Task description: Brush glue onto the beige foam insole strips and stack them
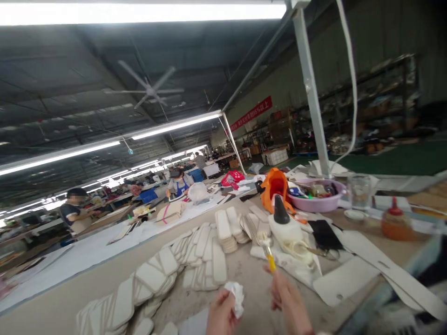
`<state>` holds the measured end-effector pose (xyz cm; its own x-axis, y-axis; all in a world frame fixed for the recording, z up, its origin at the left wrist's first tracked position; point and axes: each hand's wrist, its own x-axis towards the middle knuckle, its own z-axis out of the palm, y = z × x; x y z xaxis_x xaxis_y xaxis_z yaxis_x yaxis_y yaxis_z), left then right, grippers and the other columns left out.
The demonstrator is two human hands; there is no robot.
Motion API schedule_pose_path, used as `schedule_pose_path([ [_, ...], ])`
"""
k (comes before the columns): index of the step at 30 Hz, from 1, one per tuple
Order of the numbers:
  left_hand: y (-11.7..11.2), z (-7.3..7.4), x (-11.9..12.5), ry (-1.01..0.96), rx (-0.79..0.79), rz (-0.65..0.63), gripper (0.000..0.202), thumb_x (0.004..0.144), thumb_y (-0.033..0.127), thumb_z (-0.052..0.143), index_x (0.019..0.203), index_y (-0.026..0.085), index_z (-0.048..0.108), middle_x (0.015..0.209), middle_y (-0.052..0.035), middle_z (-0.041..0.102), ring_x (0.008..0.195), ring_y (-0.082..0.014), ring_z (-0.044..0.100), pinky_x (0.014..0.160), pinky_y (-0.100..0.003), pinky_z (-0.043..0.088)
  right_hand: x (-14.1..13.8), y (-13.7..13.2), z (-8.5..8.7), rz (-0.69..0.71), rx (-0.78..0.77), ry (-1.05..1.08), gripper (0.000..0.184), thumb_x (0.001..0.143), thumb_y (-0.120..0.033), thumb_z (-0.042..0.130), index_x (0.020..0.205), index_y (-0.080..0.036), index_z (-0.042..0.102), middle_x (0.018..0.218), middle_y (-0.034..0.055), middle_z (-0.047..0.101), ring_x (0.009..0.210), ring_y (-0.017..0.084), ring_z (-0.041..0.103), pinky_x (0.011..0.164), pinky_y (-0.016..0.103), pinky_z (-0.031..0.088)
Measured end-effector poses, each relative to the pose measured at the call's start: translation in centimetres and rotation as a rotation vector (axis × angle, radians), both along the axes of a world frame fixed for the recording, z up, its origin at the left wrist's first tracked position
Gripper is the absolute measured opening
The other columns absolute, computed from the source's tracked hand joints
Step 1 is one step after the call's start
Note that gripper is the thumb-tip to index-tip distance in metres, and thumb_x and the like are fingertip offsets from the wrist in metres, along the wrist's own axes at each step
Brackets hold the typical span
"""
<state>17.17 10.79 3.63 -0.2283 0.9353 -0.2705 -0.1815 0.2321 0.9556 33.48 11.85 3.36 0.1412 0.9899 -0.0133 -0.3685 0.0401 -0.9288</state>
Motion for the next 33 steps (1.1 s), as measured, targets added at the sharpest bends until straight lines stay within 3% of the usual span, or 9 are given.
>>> schedule_pose_path([
  [3, 2.3, -1.1, 1.8, -0.049, 0.019, -0.029, 0.035, 0.057, 0.041, 0.077, 0.077, 0.016, 0.062, 0.074, -0.0038, 0.066, 0.066, -0.0154, 0.062, 0.061, -0.025, 0.047, 2.9, 1.1, 0.1, -0.113, 0.045, 0.019, 0.061, 0.079, -0.068, 0.047, 0.103, -0.014, 0.065, 0.055, -0.0064, 0.033, 0.049, 0.011, 0.036, 0.047, 0.024, 0.037],
  [8, 5.5, -2.8, 5.3, 0.083, -0.035, -0.126, 0.034, 0.062, 0.041, 0.072, 0.079, 0.014, 0.062, 0.072, -0.0045, 0.064, 0.062, -0.0150, 0.060, 0.060, -0.027, 0.047, 6.0, 1.6, 0.5, -0.228, 0.105, -0.087, 0.046, 0.083, -0.059, 0.050, 0.085, -0.016, 0.068, 0.054, -0.0049, 0.038, 0.052, 0.012, 0.040, 0.052, 0.024, 0.041],
  [11, 6.6, -3.0, 7.0, 0.205, -0.041, -0.197, 0.035, 0.064, 0.045, 0.070, 0.076, 0.012, 0.066, 0.072, -0.0085, 0.066, 0.067, -0.0203, 0.062, 0.063, -0.031, 0.049, 6.2, 1.8, 0.2, -0.252, 0.102, -0.129, 0.040, 0.082, -0.052, 0.056, 0.101, -0.018, 0.068, 0.060, -0.0039, 0.047, 0.056, 0.012, 0.044, 0.057, 0.024, 0.045],
  [14, 6.2, -2.2, 7.4, 0.328, 0.020, -0.276, 0.032, 0.067, 0.045, 0.069, 0.075, 0.014, 0.072, 0.082, -0.0113, 0.070, 0.087, -0.0274, 0.063, 0.080, -0.038, 0.048, 5.6, 1.9, 0.1, -0.231, 0.137, -0.091, 0.045, 0.079, -0.046, 0.063, 0.118, -0.021, 0.060, 0.066, -0.0042, 0.051, 0.058, 0.011, 0.046, 0.059, 0.024, 0.048],
  [17, 4.0, -1.9, 4.6, 0.586, 0.226, -0.310, 0.033, 0.075, 0.043, 0.062, 0.096, 0.020, 0.071, 0.110, -0.0095, 0.068, 0.109, -0.0275, 0.057, 0.098, -0.041, 0.041, 5.2, 2.0, 0.1, -0.173, 0.191, -0.060, 0.038, 0.076, -0.042, 0.068, 0.107, -0.019, 0.065, 0.076, -0.0006, 0.060, 0.063, 0.012, 0.052, 0.062, 0.027, 0.050],
  [21, -1.0, -3.9, -4.3, 1.029, 0.419, -0.266, 0.032, 0.077, 0.045, 0.059, 0.101, 0.025, 0.070, 0.116, -0.0062, 0.066, 0.110, -0.0267, 0.058, 0.098, -0.042, 0.046, 5.7, 1.8, 0.1, -0.151, 0.171, -0.007, 0.029, 0.075, -0.039, 0.070, 0.095, -0.017, 0.069, 0.072, 0.0010, 0.065, 0.069, 0.015, 0.059, 0.069, 0.029, 0.050],
  [26, -8.4, -6.5, -14.3, 1.300, 0.409, -0.141, 0.041, 0.077, 0.046, 0.058, 0.109, 0.022, 0.067, 0.119, -0.0089, 0.064, 0.111, -0.0275, 0.058, 0.096, -0.044, 0.049, 6.5, 1.9, 0.2, -0.468, 0.249, 0.137, 0.025, 0.068, -0.034, 0.076, 0.080, -0.016, 0.064, 0.062, -0.0043, 0.057, 0.055, 0.009, 0.054, 0.061, 0.025, 0.049],
  [29, -11.1, -7.3, -16.2, 1.346, 0.305, -0.148, 0.052, 0.077, 0.046, 0.059, 0.121, 0.018, 0.059, 0.128, -0.0117, 0.057, 0.119, -0.0285, 0.052, 0.101, -0.048, 0.044, 6.8, 2.4, 0.4, -0.533, 0.261, 0.236, 0.027, 0.066, -0.034, 0.076, 0.077, -0.016, 0.058, 0.061, -0.0072, 0.053, 0.047, 0.005, 0.045, 0.057, 0.023, 0.050],
  [33, -11.6, -7.9, -15.9, 1.365, 0.328, -0.229, 0.062, 0.079, 0.042, 0.058, 0.134, 0.015, 0.046, 0.139, -0.0140, 0.046, 0.129, -0.0280, 0.042, 0.106, -0.048, 0.037, 8.2, 2.6, 0.1, -0.607, 0.272, 0.203, 0.029, 0.069, -0.040, 0.073, 0.079, -0.017, 0.059, 0.061, -0.0054, 0.053, 0.047, 0.006, 0.044, 0.052, 0.023, 0.048],
])
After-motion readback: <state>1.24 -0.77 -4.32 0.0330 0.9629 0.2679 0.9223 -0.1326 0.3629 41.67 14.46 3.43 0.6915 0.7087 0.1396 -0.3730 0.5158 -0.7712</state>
